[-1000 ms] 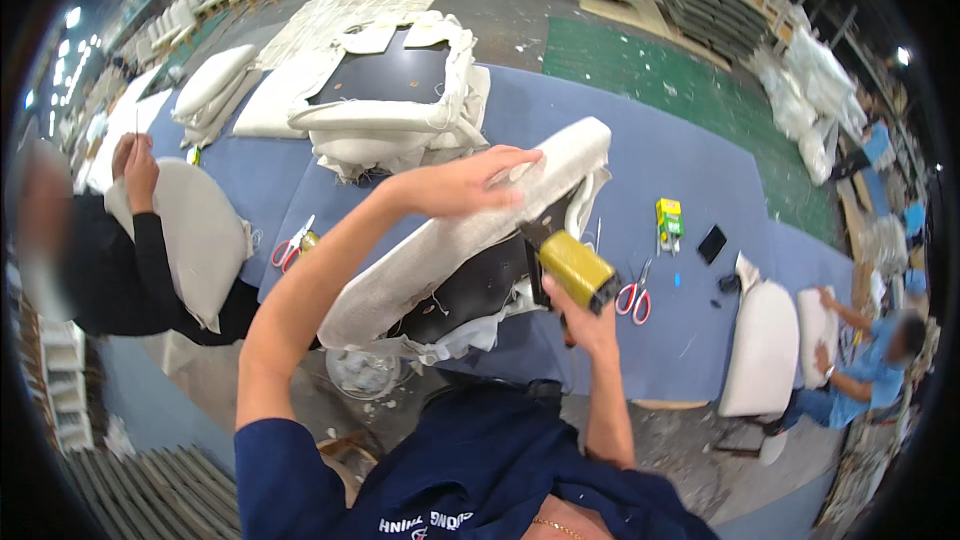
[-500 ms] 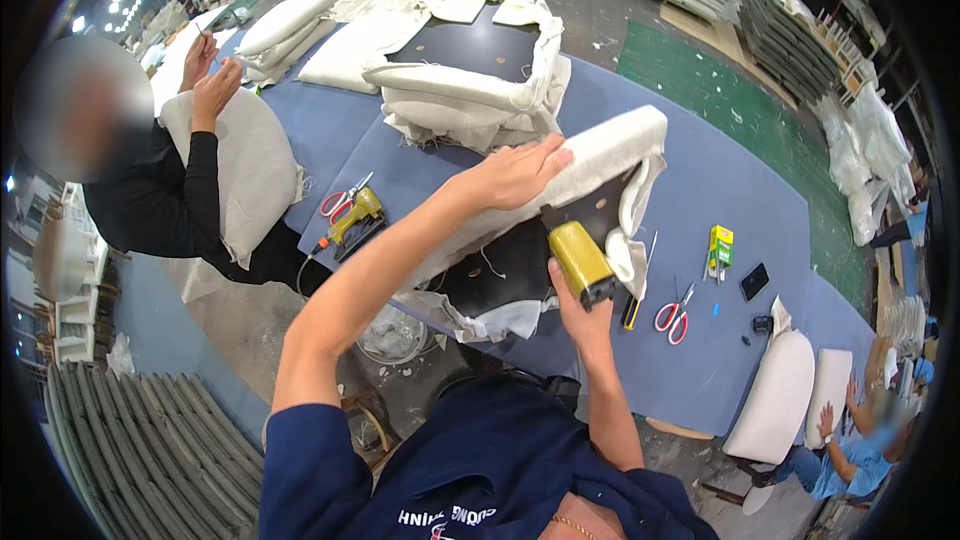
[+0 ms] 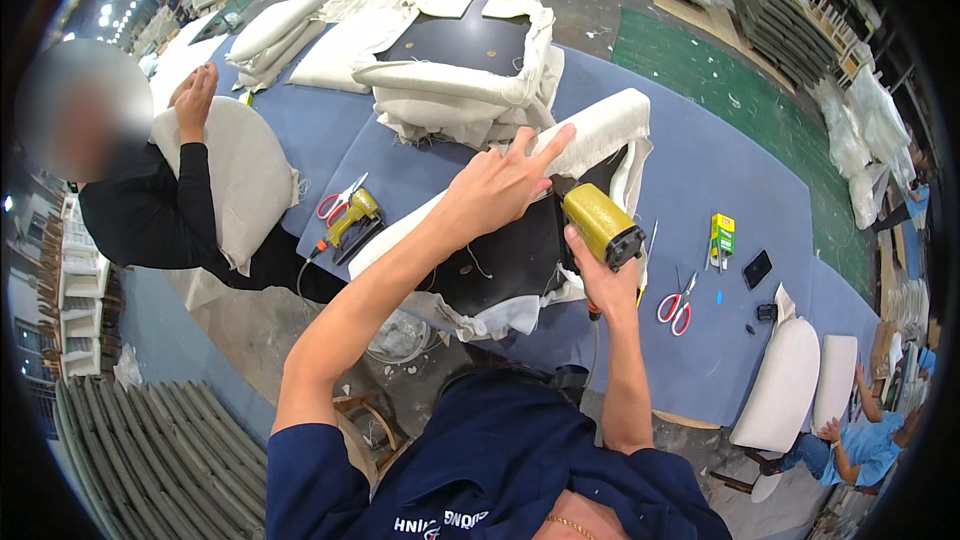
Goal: The person is upholstering chair cushions by attaching white fabric to foam using a staple gun. They smooth the fabric, staple it to the foam, trim excess fabric with scissors, and use a screwdriver to tuck fabric into seams. The process is repeated for multiple cushion pieces.
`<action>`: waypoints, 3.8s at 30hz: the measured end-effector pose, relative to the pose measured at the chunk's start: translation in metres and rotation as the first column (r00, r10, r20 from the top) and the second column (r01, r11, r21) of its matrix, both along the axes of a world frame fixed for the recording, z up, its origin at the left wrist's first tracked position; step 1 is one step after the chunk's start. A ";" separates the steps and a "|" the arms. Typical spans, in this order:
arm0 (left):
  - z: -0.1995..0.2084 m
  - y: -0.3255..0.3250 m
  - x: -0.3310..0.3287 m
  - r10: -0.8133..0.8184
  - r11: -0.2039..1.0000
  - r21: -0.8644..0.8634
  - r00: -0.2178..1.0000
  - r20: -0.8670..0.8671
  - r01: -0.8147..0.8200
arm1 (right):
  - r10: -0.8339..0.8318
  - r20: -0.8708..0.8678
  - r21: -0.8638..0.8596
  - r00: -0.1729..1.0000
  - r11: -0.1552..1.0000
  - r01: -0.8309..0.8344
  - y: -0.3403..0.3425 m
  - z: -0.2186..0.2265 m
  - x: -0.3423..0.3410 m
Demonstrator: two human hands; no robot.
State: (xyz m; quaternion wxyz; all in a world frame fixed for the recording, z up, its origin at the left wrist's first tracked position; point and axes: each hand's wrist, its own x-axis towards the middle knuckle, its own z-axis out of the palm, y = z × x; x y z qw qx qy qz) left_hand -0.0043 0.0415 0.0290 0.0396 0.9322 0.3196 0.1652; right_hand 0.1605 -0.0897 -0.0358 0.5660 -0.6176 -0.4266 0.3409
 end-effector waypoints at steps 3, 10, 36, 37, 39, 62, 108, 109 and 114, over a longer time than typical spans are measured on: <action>-0.001 -0.001 -0.004 -0.031 1.000 0.000 0.999 -0.013 0.031 | 0.050 0.029 -0.076 0.998 0.996 -0.047 -0.003 0.007 -0.002; 0.009 -0.007 -0.003 -0.108 0.991 -0.085 0.993 -0.057 0.103 | 0.037 0.127 -0.071 0.991 0.997 -0.028 -0.022 -0.006 -0.006; -0.019 -0.015 -0.065 0.224 0.964 -0.141 0.975 -0.013 -0.223 | 0.133 -0.118 -0.032 0.984 0.990 -0.137 0.006 -0.006 -0.032; -0.017 -0.015 -0.065 0.205 0.967 -0.150 0.979 -0.013 -0.205 | 0.166 -0.076 -0.006 0.983 0.986 -0.167 0.012 0.001 -0.032; -0.012 -0.018 -0.064 0.171 0.972 -0.157 0.985 -0.030 -0.174 | 0.242 -0.015 0.061 0.970 0.969 -0.241 0.017 0.007 -0.032; -0.024 0.019 -0.093 0.295 0.367 -0.896 0.883 0.365 0.248 | 0.194 0.474 0.001 0.859 0.975 -0.221 -0.074 -0.023 -0.023; -0.024 -0.090 -0.152 0.590 0.391 -0.908 0.716 0.374 0.152 | 0.528 0.282 0.064 0.801 0.823 -0.564 -0.051 0.006 -0.052; -0.044 -0.094 -0.156 0.707 0.322 -0.936 0.622 0.337 0.142 | 0.524 0.319 0.078 0.790 0.816 -0.573 -0.053 0.003 -0.053; -0.044 -0.120 -0.158 0.807 0.100 -0.995 0.586 0.070 -0.019 | 0.531 0.237 0.133 0.814 0.812 -0.568 -0.044 -0.004 -0.072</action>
